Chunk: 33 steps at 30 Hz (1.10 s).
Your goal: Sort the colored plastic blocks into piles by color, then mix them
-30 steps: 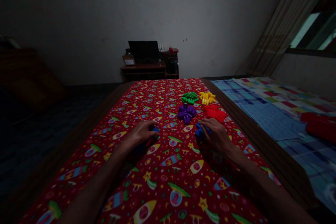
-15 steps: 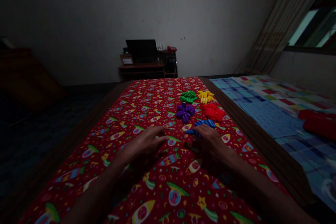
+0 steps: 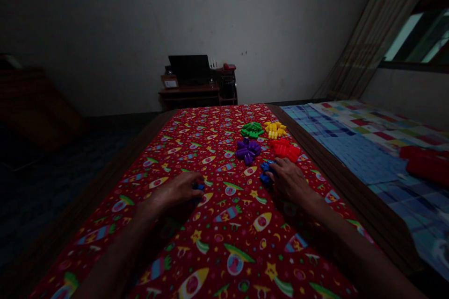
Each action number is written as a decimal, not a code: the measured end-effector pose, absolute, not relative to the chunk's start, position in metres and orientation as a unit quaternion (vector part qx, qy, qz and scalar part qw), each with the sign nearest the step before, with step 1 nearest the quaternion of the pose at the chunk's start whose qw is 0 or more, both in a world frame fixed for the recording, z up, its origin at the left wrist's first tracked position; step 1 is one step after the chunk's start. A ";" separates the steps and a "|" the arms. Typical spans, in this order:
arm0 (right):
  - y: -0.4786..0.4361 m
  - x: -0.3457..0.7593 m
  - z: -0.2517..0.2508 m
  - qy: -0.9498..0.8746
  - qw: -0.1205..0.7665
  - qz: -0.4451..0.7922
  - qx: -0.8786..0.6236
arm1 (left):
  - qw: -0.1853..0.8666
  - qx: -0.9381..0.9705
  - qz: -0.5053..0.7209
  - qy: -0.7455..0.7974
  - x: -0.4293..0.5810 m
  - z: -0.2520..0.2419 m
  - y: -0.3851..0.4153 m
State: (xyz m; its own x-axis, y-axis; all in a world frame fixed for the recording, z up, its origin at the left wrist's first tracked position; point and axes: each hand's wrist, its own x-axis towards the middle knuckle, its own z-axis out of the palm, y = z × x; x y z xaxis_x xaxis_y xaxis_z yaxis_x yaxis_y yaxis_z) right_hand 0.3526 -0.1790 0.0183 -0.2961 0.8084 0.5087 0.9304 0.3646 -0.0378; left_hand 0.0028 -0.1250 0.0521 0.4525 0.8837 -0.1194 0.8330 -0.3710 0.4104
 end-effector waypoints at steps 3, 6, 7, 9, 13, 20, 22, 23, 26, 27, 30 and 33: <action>-0.180 0.346 0.021 -0.808 0.245 -0.126 -0.520 | 0.269 0.812 0.170 0.489 0.036 0.050 -0.132; -0.183 0.337 0.028 -0.815 0.256 -0.133 -0.502 | 0.354 0.786 0.262 0.433 0.077 0.042 -0.138; -0.183 0.336 0.030 -0.815 0.260 -0.138 -0.499 | 0.376 0.778 0.286 0.414 0.091 0.037 -0.138; -0.183 0.337 0.034 -0.807 0.273 -0.152 -0.502 | 0.407 0.755 0.339 0.388 0.114 0.027 -0.134; -0.180 0.346 0.039 -0.780 0.317 -0.175 -0.510 | 0.423 0.720 0.399 0.379 0.139 0.015 -0.123; -0.189 0.328 0.031 -0.838 0.352 -0.093 -0.407 | 0.551 0.637 0.387 0.375 0.141 0.012 -0.142; -0.192 0.322 0.028 -0.838 0.339 -0.092 -0.417 | 0.578 0.631 0.364 0.368 0.141 0.012 -0.149; -0.192 0.322 0.028 -0.831 0.339 -0.092 -0.430 | 0.581 0.632 0.361 0.365 0.139 0.012 -0.152; -0.189 0.333 0.031 -0.800 0.342 -0.069 -0.488 | 0.534 0.653 0.381 0.379 0.126 0.014 -0.150; -0.187 0.339 0.032 -0.790 0.337 -0.054 -0.509 | 0.502 0.664 0.390 0.394 0.118 0.015 -0.147; -0.180 0.357 0.034 -0.770 0.301 -0.008 -0.562 | 0.402 0.689 0.407 0.444 0.088 0.011 -0.135; -0.176 0.366 0.029 -0.758 0.276 -0.013 -0.591 | 0.352 0.681 0.423 0.482 0.061 0.000 -0.126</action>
